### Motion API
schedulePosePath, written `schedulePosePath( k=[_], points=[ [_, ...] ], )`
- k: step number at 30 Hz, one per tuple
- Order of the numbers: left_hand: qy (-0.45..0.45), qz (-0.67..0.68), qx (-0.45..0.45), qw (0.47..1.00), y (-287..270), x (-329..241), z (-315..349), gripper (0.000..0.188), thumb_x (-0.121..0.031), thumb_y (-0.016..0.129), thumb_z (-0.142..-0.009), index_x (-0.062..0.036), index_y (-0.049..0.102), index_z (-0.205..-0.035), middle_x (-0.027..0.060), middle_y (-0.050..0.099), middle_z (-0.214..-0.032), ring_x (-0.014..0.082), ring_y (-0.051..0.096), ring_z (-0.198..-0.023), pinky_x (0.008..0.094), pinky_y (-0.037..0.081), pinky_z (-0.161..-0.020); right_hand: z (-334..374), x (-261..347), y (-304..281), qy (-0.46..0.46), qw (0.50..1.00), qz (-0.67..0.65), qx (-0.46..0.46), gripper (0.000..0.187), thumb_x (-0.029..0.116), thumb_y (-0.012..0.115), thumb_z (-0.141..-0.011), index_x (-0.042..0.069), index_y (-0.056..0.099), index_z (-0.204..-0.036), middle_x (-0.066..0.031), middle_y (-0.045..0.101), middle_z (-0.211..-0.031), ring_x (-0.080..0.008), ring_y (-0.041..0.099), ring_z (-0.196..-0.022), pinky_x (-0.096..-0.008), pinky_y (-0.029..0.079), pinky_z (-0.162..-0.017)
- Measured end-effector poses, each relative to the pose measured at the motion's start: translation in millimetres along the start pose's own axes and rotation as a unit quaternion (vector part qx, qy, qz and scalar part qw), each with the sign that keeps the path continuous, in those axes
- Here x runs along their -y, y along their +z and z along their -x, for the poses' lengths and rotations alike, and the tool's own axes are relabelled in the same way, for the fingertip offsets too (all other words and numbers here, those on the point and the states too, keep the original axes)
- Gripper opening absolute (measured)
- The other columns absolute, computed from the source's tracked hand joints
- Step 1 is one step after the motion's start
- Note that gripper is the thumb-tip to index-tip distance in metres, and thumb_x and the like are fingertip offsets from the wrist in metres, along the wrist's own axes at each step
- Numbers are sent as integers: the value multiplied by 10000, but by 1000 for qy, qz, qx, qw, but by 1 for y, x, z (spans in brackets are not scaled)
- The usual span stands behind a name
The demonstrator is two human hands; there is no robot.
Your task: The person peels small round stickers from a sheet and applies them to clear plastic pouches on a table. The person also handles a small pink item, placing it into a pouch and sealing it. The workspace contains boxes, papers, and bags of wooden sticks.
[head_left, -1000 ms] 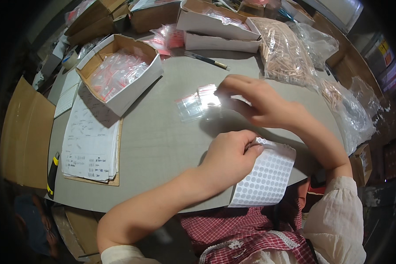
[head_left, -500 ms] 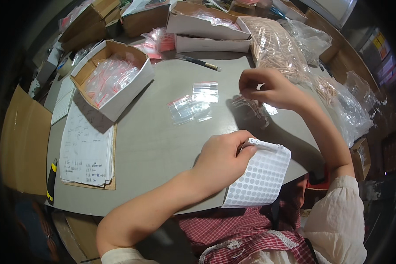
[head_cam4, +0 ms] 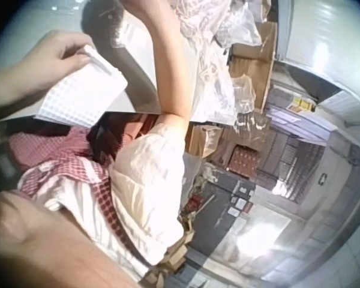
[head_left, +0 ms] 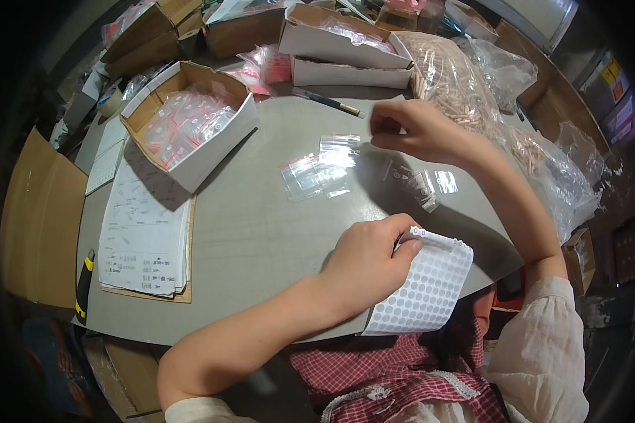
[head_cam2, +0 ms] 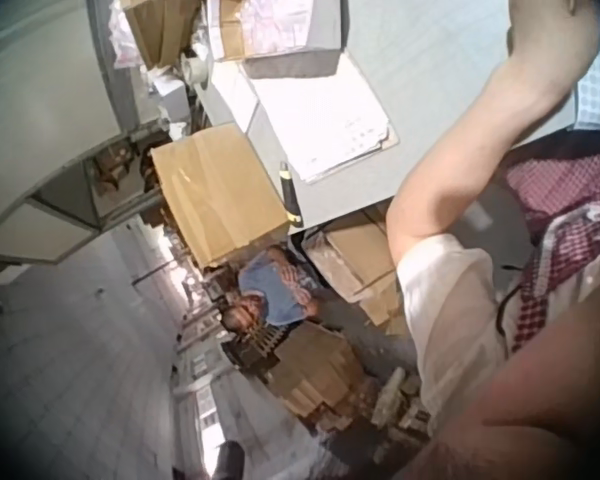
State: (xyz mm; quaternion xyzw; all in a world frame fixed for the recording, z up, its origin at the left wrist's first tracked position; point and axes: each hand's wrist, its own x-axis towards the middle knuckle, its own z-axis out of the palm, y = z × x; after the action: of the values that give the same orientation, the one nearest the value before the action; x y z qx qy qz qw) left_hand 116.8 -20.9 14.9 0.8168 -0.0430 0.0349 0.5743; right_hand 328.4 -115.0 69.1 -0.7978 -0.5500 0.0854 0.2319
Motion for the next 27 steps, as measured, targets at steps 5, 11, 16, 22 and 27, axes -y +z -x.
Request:
schedulePosePath(
  k=[5, 11, 16, 22, 27],
  points=[
    [29, -14, -28, 999, 3, 5, -1, 201, -176, 682, -930, -16, 698, -1051, 227, 701, -820, 400, 704, -775, 445, 543, -691, -27, 10, 28, -29, 998, -43, 27, 154, 68, 673, -896, -19, 585, -988, -126, 669, -898, -220, 635, -811, -349, 517, -756],
    [20, -18, -25, 999, 4, 4, -1, 217, -181, 693, -920, -5, 695, -1046, 237, 707, -839, 412, 703, -775, 464, 547, -698, -24, 5, 47, -33, 989, 132, -55, 197, 141, 700, -906, 3, 573, -968, -199, 677, -892, -426, 650, -847, -471, 513, -731],
    [14, -28, -15, 999, 3, 5, -4, 223, -181, 692, -920, -5, 694, -1056, 233, 709, -843, 408, 703, -789, 450, 548, -706, -16, -4, -6, 114, 958, 257, 55, 317, 278, 761, -902, 13, 629, -1015, -193, 693, -949, -392, 678, -904, -457, 534, -764],
    [-18, -25, -18, 999, -3, 2, 1, 225, -193, 680, -938, -1, 688, -1055, 199, 700, -811, 324, 701, -750, 400, 539, -693, 2, 8, 39, -178, 978, 105, -10, 454, 15, 630, -858, 11, 620, -1312, -200, 604, -1356, -379, 602, -1217, -445, 513, -1025],
    [-54, 34, 45, 997, -8, -7, -3, 207, -169, 629, -971, 19, 680, -1039, 101, 696, -805, 150, 650, -743, 325, 517, -688, 48, -5, 31, -167, 979, 105, 53, 551, -15, 577, -922, -5, 503, -1469, -167, 513, -1521, -355, 447, -1441, -446, 375, -1210]
  ],
)
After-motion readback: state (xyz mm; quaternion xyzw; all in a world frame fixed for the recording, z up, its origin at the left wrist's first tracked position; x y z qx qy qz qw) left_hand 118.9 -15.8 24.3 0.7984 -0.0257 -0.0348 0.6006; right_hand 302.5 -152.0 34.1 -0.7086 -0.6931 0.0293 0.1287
